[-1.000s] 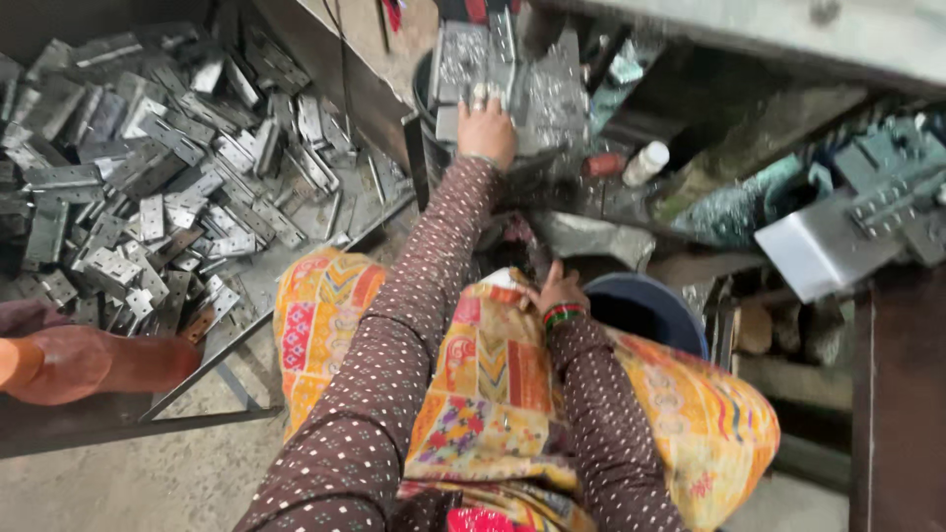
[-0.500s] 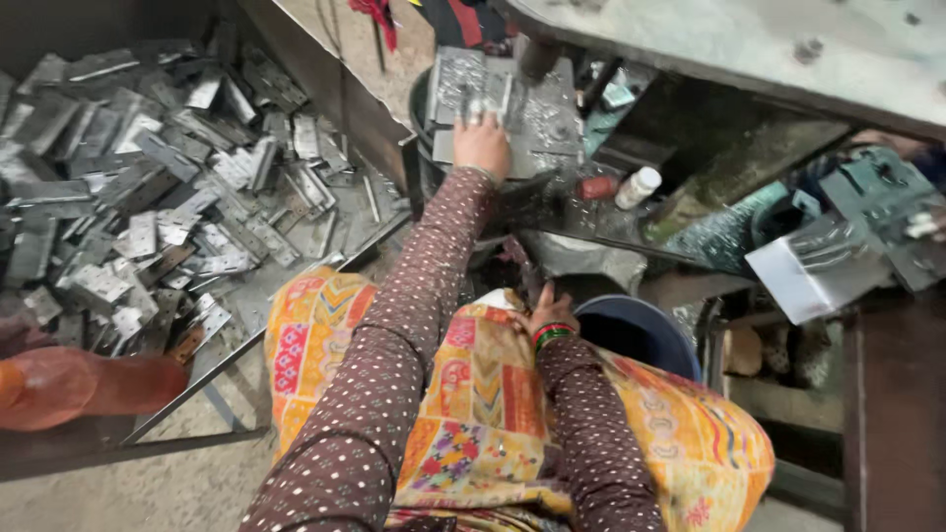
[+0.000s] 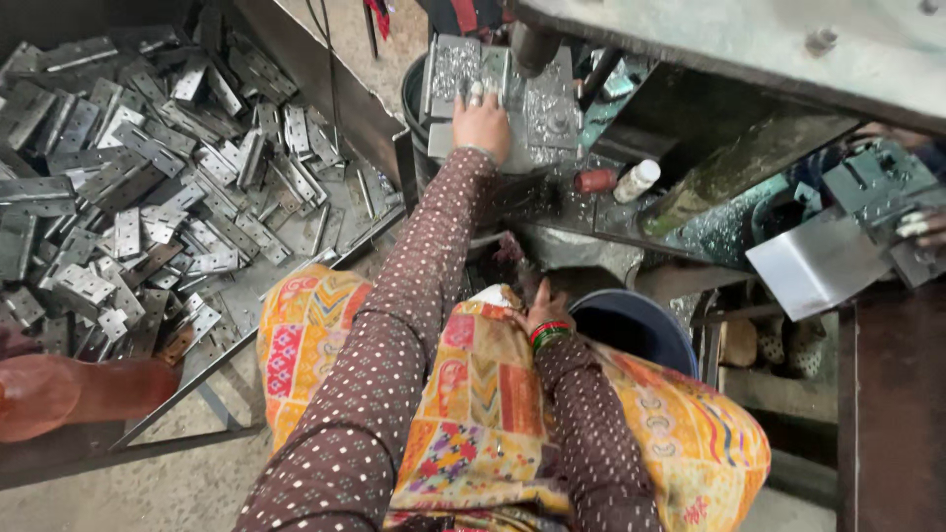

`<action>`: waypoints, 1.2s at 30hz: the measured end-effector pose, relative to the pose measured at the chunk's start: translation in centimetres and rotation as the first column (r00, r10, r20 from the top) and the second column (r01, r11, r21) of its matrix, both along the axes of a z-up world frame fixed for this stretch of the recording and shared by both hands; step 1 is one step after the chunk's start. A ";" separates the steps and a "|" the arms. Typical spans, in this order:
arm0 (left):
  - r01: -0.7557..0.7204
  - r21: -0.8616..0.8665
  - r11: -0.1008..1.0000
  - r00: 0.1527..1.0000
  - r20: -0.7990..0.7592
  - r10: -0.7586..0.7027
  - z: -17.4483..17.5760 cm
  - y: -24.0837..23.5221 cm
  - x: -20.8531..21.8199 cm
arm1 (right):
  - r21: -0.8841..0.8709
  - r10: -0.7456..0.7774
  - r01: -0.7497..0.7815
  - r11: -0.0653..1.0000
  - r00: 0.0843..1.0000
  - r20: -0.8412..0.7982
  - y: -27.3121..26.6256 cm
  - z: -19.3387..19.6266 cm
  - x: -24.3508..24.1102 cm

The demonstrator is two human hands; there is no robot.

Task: The person operates a drill press and other machinery to process metal components. They take metal pieces from a bin, place them into the machine for drilling, and then stack the processed parts.

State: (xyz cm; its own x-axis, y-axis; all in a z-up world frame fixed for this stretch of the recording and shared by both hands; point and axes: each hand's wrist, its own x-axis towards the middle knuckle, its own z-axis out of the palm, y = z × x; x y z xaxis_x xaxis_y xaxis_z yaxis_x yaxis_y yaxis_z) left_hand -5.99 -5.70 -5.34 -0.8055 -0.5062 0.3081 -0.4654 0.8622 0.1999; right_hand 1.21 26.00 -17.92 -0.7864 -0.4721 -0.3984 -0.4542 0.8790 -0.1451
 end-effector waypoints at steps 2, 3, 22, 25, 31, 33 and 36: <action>-0.001 0.013 1.000 1.000 0.015 0.000 0.2 0.1 0.6 | -0.093 -0.078 0.083 0.992 0.996 0.052 1.1 -2.7 0.0; 0.010 0.054 0.999 0.997 0.080 -0.014 0.5 0.0 1.0 | -0.086 -0.085 0.090 0.992 0.994 0.068 1.8 -3.3 0.8; 0.174 -0.212 0.962 0.942 -0.250 -0.226 5.7 8.3 12.3 | -0.293 -0.007 -0.187 0.938 0.833 -0.553 1.4 5.6 0.5; 0.190 -0.044 0.981 0.924 -0.330 -0.194 7.6 7.8 11.4 | -0.382 -0.049 -0.171 0.908 0.863 -0.504 0.8 8.0 1.5; 0.031 -0.264 0.964 0.965 -0.245 -0.098 6.5 6.0 7.7 | -0.390 -0.040 -0.164 0.906 0.885 -0.464 0.9 8.9 2.0; 0.048 -0.265 0.963 0.999 -0.009 -0.052 4.2 5.4 7.1 | -0.378 -0.030 -0.188 0.906 0.865 -0.501 0.8 9.0 1.7; 0.150 -0.139 0.979 0.988 0.051 -0.145 2.9 4.8 8.0 | -0.307 -0.035 -0.116 0.944 0.894 -0.447 0.7 8.8 1.6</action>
